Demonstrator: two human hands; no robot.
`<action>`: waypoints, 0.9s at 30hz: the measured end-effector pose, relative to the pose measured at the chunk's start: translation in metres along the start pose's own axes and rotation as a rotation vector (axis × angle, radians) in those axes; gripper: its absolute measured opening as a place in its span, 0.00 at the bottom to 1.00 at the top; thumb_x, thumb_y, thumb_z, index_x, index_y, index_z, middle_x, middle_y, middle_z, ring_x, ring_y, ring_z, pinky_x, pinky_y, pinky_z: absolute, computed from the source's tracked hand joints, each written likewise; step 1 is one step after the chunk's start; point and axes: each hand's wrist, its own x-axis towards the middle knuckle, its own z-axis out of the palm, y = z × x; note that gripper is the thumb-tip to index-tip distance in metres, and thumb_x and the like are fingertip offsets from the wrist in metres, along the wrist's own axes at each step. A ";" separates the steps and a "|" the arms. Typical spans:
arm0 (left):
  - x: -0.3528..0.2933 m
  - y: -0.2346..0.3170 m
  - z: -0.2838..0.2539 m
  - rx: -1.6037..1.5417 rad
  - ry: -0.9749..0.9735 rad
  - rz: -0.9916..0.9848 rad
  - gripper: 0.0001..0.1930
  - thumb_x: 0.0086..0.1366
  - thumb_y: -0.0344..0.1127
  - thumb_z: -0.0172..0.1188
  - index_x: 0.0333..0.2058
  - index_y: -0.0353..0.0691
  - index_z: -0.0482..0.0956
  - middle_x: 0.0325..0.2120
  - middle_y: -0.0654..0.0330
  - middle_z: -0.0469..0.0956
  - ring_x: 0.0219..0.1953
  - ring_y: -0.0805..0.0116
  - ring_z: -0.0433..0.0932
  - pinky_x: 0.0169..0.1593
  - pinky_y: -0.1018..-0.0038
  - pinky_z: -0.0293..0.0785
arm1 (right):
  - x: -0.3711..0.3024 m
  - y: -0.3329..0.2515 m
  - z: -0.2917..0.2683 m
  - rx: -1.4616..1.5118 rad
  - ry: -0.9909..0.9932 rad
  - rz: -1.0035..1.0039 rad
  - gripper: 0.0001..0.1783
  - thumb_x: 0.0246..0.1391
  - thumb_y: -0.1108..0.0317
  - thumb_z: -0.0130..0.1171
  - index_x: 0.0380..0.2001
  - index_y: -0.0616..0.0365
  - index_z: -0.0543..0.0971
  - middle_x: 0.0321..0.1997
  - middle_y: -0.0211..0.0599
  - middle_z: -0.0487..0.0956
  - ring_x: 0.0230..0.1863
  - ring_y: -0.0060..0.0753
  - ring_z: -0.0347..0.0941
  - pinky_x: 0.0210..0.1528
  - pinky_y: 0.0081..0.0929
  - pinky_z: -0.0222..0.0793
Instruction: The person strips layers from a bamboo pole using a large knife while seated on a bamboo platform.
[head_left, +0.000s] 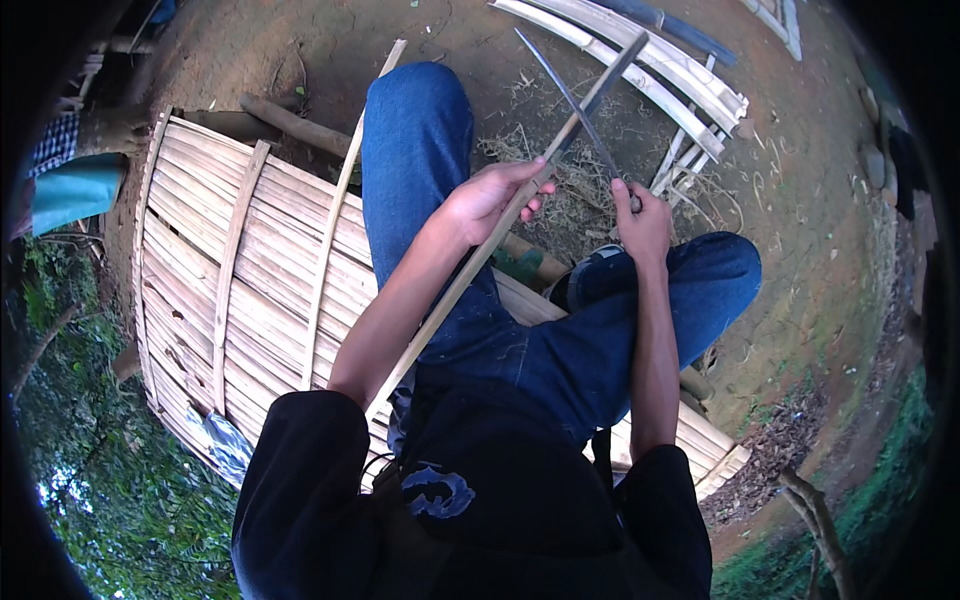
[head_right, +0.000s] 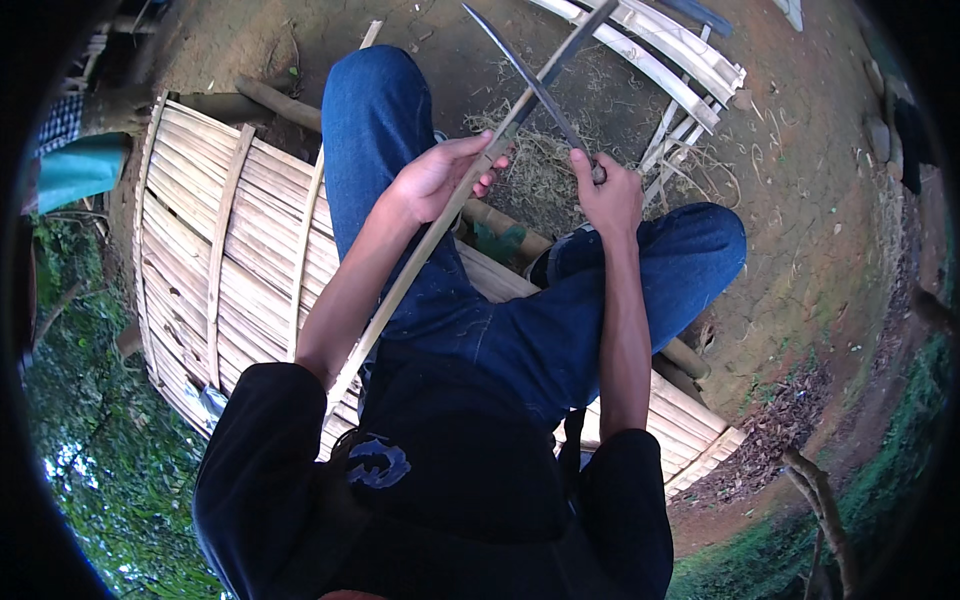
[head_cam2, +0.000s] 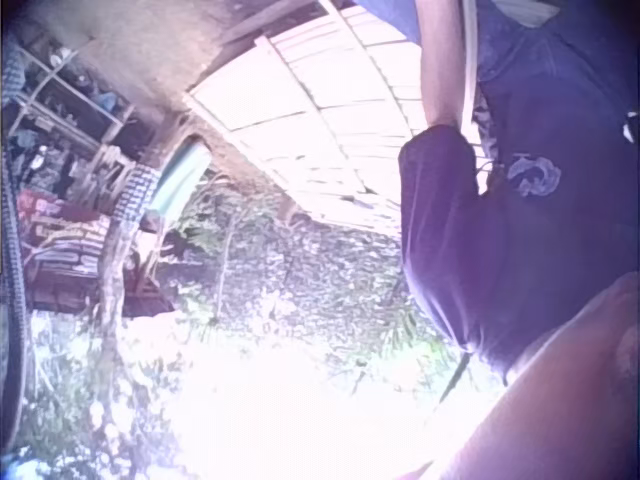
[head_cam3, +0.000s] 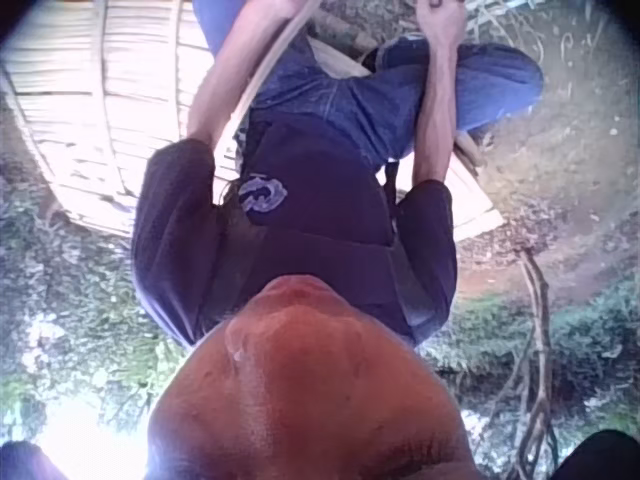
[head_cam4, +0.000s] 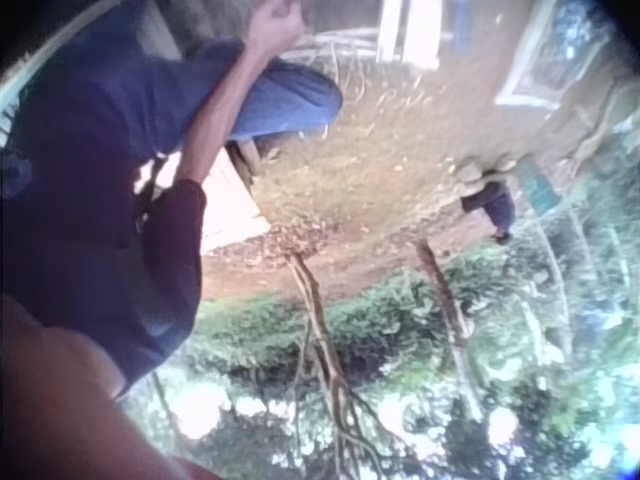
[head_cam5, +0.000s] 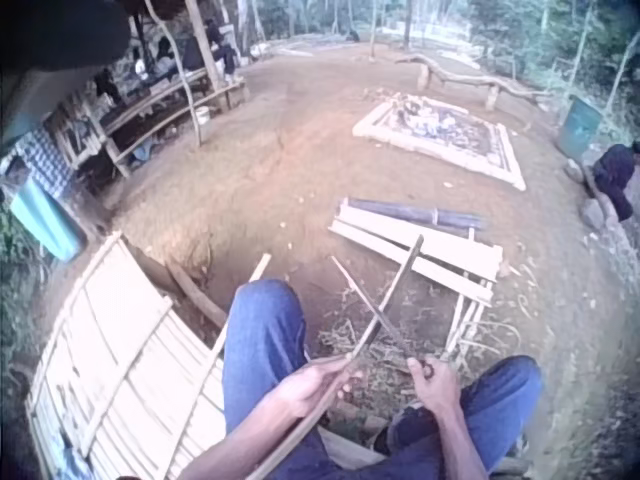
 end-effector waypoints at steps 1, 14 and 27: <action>-0.004 0.000 -0.003 -0.080 -0.024 -0.002 0.17 0.71 0.45 0.51 0.48 0.37 0.72 0.34 0.63 0.76 0.31 0.78 0.71 0.35 0.80 0.70 | -0.001 0.001 0.000 0.021 0.015 -0.024 0.29 0.54 0.40 0.59 0.32 0.60 0.84 0.10 0.43 0.70 0.16 0.43 0.73 0.24 0.37 0.66; -0.058 0.013 0.004 0.275 -0.081 0.209 0.22 0.74 0.34 0.39 0.62 0.28 0.59 0.48 0.49 0.75 0.42 0.69 0.77 0.48 0.74 0.75 | 0.002 0.008 -0.003 0.260 0.150 -0.147 0.25 0.57 0.47 0.60 0.29 0.64 0.82 0.12 0.40 0.70 0.15 0.32 0.67 0.23 0.32 0.62; -0.122 0.049 0.025 1.229 0.532 0.765 0.12 0.63 0.33 0.62 0.40 0.30 0.81 0.33 0.52 0.82 0.37 0.65 0.83 0.47 0.72 0.78 | 0.000 0.017 -0.005 0.394 0.150 -0.075 0.26 0.66 0.50 0.50 0.20 0.57 0.76 0.14 0.19 0.66 0.17 0.11 0.60 0.20 0.17 0.53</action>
